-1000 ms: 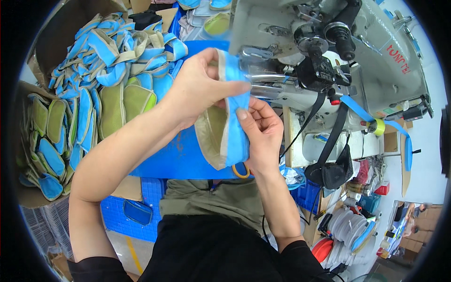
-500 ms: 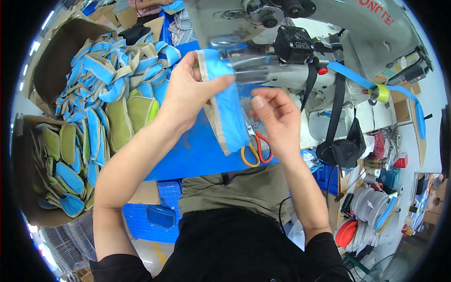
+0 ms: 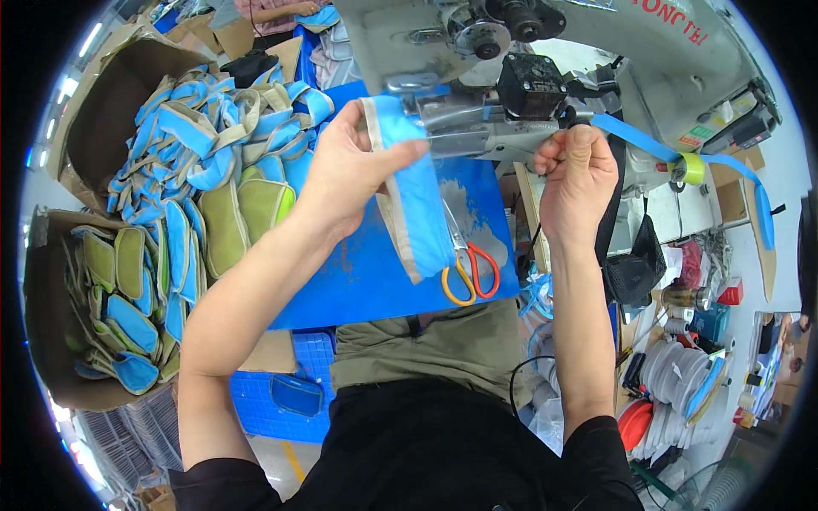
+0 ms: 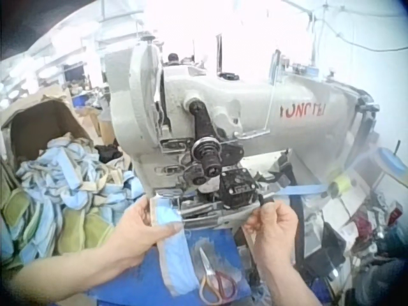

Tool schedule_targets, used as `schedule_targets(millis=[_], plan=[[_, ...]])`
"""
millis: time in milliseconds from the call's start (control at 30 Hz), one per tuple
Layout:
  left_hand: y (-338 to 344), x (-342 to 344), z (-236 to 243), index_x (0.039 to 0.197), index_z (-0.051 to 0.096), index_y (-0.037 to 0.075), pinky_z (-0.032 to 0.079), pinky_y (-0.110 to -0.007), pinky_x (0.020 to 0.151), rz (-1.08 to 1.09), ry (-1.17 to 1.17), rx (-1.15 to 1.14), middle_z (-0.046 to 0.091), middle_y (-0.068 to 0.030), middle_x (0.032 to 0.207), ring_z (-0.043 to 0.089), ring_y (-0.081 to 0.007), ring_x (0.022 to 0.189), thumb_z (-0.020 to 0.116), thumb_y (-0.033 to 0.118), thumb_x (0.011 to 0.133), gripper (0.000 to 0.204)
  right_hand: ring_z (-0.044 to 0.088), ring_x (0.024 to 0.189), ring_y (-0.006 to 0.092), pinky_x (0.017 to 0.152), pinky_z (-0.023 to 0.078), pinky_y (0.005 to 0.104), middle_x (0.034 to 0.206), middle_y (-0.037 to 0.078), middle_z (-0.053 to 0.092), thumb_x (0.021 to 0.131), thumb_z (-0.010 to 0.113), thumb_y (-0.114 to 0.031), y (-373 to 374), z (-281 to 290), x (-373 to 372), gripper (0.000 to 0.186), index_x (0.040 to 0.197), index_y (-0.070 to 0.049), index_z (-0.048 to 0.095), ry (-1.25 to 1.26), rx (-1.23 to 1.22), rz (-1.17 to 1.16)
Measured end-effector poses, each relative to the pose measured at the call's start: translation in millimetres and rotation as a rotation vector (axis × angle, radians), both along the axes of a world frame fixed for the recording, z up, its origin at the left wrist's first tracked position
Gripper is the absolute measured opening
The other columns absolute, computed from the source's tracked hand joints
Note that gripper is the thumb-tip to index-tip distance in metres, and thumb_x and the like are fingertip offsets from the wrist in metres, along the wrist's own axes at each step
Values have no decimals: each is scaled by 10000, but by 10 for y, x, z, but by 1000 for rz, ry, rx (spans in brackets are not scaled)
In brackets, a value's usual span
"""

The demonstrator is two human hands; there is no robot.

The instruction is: The person aligns the edges of a blue and beige fabric mask and feeds it into a sewing machine to stitch the perimeter. They guide the fabric through the machine, then remove the finished mask and place it on a pile of similar items. The person repeats this process with multiple masks throughout the clip.

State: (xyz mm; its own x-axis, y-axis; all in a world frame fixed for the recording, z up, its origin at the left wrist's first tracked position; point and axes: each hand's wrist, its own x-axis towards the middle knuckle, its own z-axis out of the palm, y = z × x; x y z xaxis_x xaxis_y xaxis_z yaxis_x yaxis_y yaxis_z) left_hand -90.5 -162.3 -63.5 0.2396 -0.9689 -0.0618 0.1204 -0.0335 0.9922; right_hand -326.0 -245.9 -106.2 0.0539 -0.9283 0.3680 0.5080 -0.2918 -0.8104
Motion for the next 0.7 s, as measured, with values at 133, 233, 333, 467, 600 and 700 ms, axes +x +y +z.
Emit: schedule_targets(millis=[133, 233, 333, 467, 600, 700], plan=[[-4, -4, 4, 1245, 536, 5, 589, -294, 638, 2, -7, 20, 739, -75, 1012, 728, -140, 826, 828, 38, 836, 504, 675, 739, 102, 626, 514, 230, 873, 45, 725, 995, 749, -238, 339, -107, 220, 200, 990, -44, 699, 101, 162, 28], [7, 1, -1, 1249, 533, 0, 588, -290, 645, 13, 12, -22, 736, -79, 1039, 727, -139, 849, 830, 45, 836, 511, 665, 905, 79, 796, 553, 239, 1006, 52, 737, 906, 826, -95, 646, -70, 522, 286, 1151, 15, 729, 305, 278, 252], [6, 33, -14, 1260, 527, 1, 586, -288, 650, -17, 14, -12, 734, -81, 1058, 727, -137, 874, 833, 57, 839, 524, 664, 868, 66, 769, 552, 226, 983, 54, 744, 911, 820, -87, 619, -4, 705, 306, 1175, 36, 727, 320, 261, 290], [4, 54, 24, 1264, 524, 14, 577, -275, 634, -28, 16, 5, 741, -74, 1035, 727, -127, 851, 843, 73, 836, 537, 666, 823, 58, 742, 552, 213, 950, 49, 749, 925, 798, -62, 595, 31, 772, 280, 1177, 37, 728, 191, 326, 355], [-6, 78, 43, 1258, 527, 25, 546, -249, 600, -39, 11, 11, 748, -59, 994, 720, -109, 810, 850, 84, 831, 539, 672, 834, 63, 748, 558, 218, 970, 52, 750, 939, 775, -39, 646, -32, 813, 266, 1188, 36, 719, 77, 356, 380], [-24, 102, 33, 1252, 531, 27, 516, -234, 571, -40, 0, 13, 750, -49, 977, 714, -98, 792, 850, 88, 830, 533, 684, 863, 75, 765, 563, 226, 1003, 62, 751, 941, 773, -40, 683, -30, 843, 273, 1196, 36, 708, 9, 391, 409]])
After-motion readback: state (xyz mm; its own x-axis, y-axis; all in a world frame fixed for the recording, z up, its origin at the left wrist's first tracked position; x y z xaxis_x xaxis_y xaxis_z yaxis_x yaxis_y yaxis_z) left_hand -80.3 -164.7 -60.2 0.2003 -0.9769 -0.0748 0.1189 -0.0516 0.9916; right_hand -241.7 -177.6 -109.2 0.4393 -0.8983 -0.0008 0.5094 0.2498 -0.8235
